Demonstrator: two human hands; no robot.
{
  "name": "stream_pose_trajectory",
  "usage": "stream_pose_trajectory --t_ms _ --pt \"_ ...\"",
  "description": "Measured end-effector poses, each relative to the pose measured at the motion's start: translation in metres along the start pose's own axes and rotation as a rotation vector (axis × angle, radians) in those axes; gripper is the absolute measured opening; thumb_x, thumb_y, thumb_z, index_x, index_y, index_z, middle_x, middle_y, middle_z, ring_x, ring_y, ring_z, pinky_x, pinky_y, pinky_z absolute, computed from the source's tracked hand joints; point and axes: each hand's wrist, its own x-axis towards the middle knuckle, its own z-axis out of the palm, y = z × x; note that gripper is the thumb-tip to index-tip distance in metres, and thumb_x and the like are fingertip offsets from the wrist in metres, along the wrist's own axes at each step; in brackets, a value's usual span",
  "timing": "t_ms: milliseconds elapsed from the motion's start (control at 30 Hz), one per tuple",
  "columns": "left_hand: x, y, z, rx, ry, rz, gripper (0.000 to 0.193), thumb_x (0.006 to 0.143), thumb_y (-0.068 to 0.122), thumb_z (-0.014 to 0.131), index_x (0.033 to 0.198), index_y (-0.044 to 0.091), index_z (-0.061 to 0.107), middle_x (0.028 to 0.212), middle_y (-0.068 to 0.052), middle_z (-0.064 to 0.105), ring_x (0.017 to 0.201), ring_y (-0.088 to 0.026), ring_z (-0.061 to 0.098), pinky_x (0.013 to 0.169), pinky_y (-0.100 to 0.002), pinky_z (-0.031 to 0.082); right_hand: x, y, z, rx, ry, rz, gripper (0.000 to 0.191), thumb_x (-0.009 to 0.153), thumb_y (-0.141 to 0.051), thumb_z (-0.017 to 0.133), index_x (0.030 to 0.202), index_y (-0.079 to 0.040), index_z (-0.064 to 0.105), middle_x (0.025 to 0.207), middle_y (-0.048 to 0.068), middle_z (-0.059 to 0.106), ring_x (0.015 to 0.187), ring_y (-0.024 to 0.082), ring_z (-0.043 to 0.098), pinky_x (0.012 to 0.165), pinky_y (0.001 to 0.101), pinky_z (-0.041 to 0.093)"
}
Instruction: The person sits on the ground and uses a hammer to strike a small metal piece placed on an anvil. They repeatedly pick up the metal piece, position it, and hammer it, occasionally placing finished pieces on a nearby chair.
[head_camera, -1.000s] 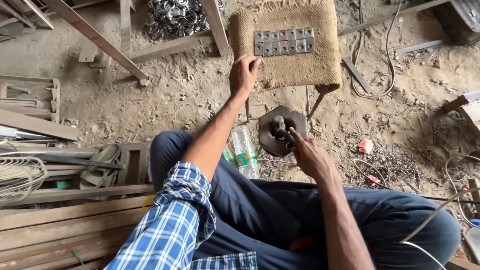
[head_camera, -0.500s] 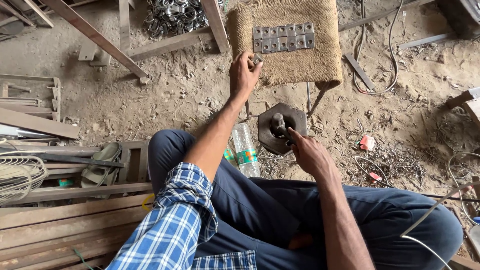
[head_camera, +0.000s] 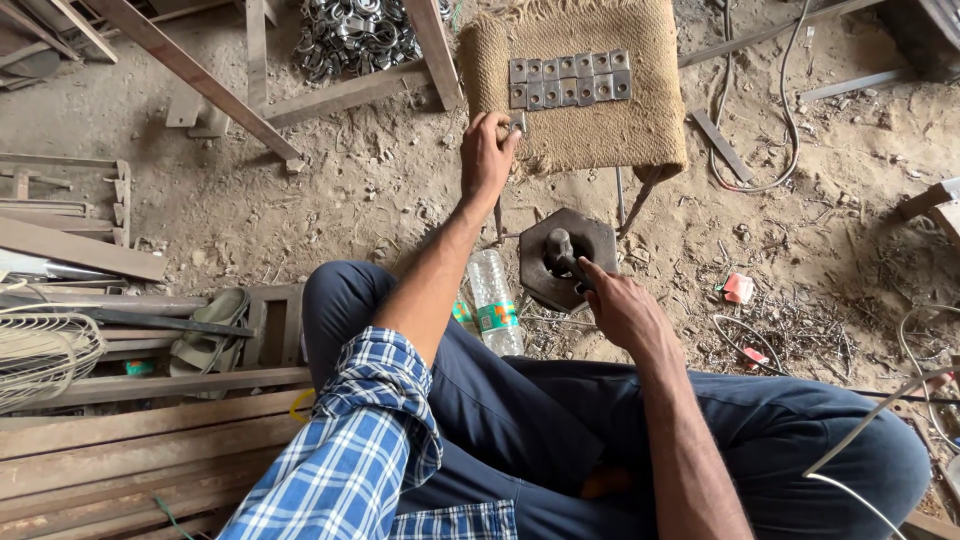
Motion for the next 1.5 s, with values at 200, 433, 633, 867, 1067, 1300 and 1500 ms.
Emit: stream_pose_trajectory --t_ms 200,433,633,867,1067,1300,1500 --pt "-0.003 0.0 0.002 0.017 0.036 0.011 0.028 0.092 0.02 0.079 0.112 0.01 0.061 0.09 -0.002 0.063 0.07 -0.013 0.056 0.061 -0.028 0.05 -0.001 -0.001 0.0 0.004 0.016 -0.009 0.056 0.101 -0.024 0.058 0.155 -0.02 0.042 0.092 0.013 0.073 0.066 0.022 0.067 0.062 0.0401 0.058" --pt "-0.004 -0.001 0.007 0.023 0.023 -0.071 0.025 0.094 0.02 0.078 0.111 0.011 0.062 0.09 -0.003 0.064 0.069 -0.012 0.057 0.057 -0.026 0.05 0.0 -0.002 0.001 0.006 0.023 -0.014 0.056 0.1 -0.023 0.058 0.154 -0.02 0.043 0.091 0.012 0.072 0.065 0.021 0.066 0.061 0.0399 0.056" --pt "-0.007 -0.003 0.011 0.023 0.05 -0.033 0.022 0.095 0.02 0.075 0.11 0.009 0.064 0.092 -0.004 0.066 0.068 -0.011 0.058 0.055 -0.025 0.049 0.002 0.002 0.004 0.002 0.017 -0.01 0.056 0.101 -0.024 0.058 0.155 -0.02 0.043 0.092 0.012 0.072 0.065 0.021 0.065 0.06 0.0399 0.056" --pt "-0.002 0.003 0.008 0.022 -0.006 -0.165 0.018 0.094 0.022 0.076 0.105 0.011 0.066 0.088 -0.002 0.067 0.065 -0.009 0.057 0.054 -0.025 0.049 0.002 0.001 0.004 0.005 0.019 -0.012 0.056 0.101 -0.024 0.058 0.155 -0.02 0.043 0.096 0.013 0.073 0.066 0.021 0.066 0.06 0.0394 0.056" --pt "-0.003 0.004 0.007 0.047 -0.019 -0.164 0.019 0.095 0.023 0.076 0.107 0.012 0.066 0.086 0.0 0.065 0.063 -0.01 0.053 0.052 -0.025 0.047 -0.001 -0.004 -0.001 0.001 -0.007 0.022 0.056 0.101 -0.024 0.057 0.155 -0.02 0.042 0.097 0.014 0.073 0.065 0.021 0.066 0.058 0.0388 0.056" --pt "0.0 -0.006 0.012 0.001 0.018 -0.078 0.045 0.095 0.029 0.076 0.129 0.013 0.052 0.096 -0.009 0.065 0.066 -0.014 0.056 0.05 -0.028 0.05 0.002 0.001 0.004 0.005 -0.054 0.064 0.056 0.102 -0.024 0.056 0.156 -0.021 0.041 0.094 0.014 0.074 0.071 0.025 0.07 0.064 0.0413 0.058" --pt "-0.001 -0.001 -0.003 -0.191 0.005 -0.034 0.063 0.085 0.042 0.087 0.124 0.007 0.053 0.099 -0.017 0.07 0.084 -0.027 0.068 0.068 -0.041 0.057 0.006 0.006 0.009 -0.075 0.155 -0.165 0.069 0.089 -0.009 0.062 0.154 -0.018 0.042 0.099 0.019 0.073 0.092 0.038 0.071 0.076 0.0518 0.056"
